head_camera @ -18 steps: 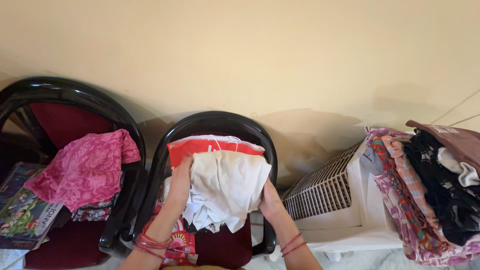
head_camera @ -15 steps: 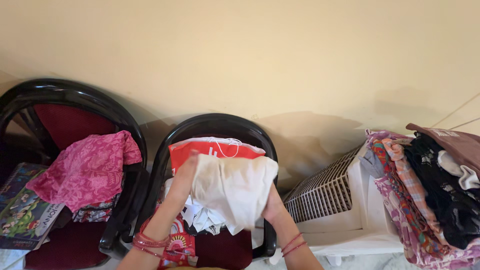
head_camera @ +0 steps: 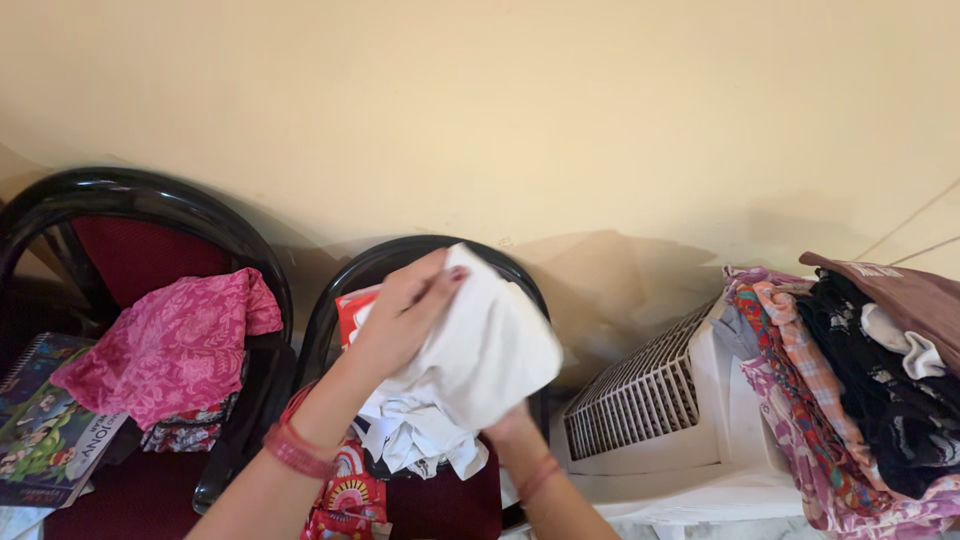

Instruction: The person folds various garments including a striped top, a dark blue shirt with orange trim, a white shirt, a brown top, and a red patterned cloth. Each item is picked up, folded by hand, and placed on a stack on a nearby surface.

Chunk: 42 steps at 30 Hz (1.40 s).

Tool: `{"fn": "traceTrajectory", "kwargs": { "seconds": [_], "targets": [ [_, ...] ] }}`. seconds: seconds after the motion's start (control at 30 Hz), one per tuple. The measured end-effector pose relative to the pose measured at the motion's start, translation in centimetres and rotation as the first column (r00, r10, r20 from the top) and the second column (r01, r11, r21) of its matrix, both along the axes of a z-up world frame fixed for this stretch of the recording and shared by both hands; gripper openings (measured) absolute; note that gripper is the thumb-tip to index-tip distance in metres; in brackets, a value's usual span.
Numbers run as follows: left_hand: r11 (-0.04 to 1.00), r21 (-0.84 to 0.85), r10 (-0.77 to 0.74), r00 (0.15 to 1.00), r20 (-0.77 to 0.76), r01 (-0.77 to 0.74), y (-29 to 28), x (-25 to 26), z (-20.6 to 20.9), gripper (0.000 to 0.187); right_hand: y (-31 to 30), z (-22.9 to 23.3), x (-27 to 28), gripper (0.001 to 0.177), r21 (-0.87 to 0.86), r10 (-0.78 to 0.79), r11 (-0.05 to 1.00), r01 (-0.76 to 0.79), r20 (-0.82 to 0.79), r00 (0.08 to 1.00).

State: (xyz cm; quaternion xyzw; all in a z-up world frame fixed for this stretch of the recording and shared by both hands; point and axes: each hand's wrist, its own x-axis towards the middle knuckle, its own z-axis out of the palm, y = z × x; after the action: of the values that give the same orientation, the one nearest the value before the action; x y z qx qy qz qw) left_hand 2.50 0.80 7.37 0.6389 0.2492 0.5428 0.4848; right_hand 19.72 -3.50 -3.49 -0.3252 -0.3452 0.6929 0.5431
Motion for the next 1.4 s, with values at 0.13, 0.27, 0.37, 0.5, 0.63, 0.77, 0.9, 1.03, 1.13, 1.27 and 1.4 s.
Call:
{"fn": "traceTrajectory", "kwargs": {
  "seconds": [0.13, 0.27, 0.37, 0.5, 0.63, 0.77, 0.9, 1.03, 1.13, 1.27, 1.4],
  "targets": [
    [0.992, -0.01, -0.127, 0.99, -0.054, 0.127, 0.8, 2.5, 2.4, 0.024, 1.3, -0.1, -3.8, 0.08, 0.139, 0.12, 0.983, -0.119, 0.002, 0.993],
    [0.943, -0.224, -0.185, 0.947, 0.263, 0.247, 3.3, 3.4, 1.9, 0.03, 3.2, 1.0, -3.3, 0.071, 0.187, 0.12, 0.978, -0.09, -0.16, 0.98],
    [0.966, -0.237, 0.17, 0.947, 0.272, -0.105, 6.0, 0.6, 0.6, 0.037, 5.0, 1.1, -1.2, 0.066, 0.063, 0.051, 0.997, -0.037, -0.237, 0.97],
    [0.916, -0.399, 0.223, 0.884, 0.411, -0.045, 8.0, -7.0, -2.1, 0.044, 6.2, 0.3, 3.3, 0.058, -0.366, -0.11, 0.931, -0.005, -0.295, 0.949],
    [0.847, -0.506, 0.237, 0.737, 0.633, 0.163, 9.8, -12.0, -5.6, 0.041, 5.1, 0.7, 9.4, 0.051, -0.323, 0.003, 0.946, -0.029, -0.081, 0.997],
    [0.534, -0.793, 0.183, 0.876, 0.447, 0.293, 9.4, -11.9, -10.5, 0.072, 5.3, 2.2, 12.4, 0.047, -0.198, -0.119, 0.973, 0.115, -0.009, 0.993],
    [0.706, -0.665, -0.14, 0.873, -0.468, -0.243, 8.8, -12.6, -12.3, 0.074, 6.2, 4.6, 13.6, 0.036, -0.017, -0.255, 0.958, 0.287, 0.413, 0.874],
    [0.757, -0.633, -0.221, 0.845, -0.486, -0.166, 10.0, -13.8, -9.7, 0.057, 6.6, 7.6, 15.5, 0.03, 0.076, -0.265, 0.962, 0.261, 0.463, 0.846],
    [0.731, -0.682, -0.087, 0.988, -0.128, -0.024, 10.1, -13.2, -7.1, 0.037, 6.8, 9.6, 16.2, 0.036, 0.1, -0.303, 0.952, 0.291, 0.463, 0.833],
    [0.775, -0.628, -0.021, 0.996, 0.087, 0.071, 9.1, -12.4, -4.1, 0.033, 6.3, 11.4, 16.6, 0.056, 0.183, -0.382, 0.918, 0.353, 0.653, 0.654],
    [0.89, -0.452, -0.116, 0.986, -0.121, 0.049, 8.4, -12.7, -1.6, 0.047, 4.6, 12.8, 17.6, 0.073, 0.238, -0.252, 0.965, 0.11, 0.722, 0.644]
  ]
}}
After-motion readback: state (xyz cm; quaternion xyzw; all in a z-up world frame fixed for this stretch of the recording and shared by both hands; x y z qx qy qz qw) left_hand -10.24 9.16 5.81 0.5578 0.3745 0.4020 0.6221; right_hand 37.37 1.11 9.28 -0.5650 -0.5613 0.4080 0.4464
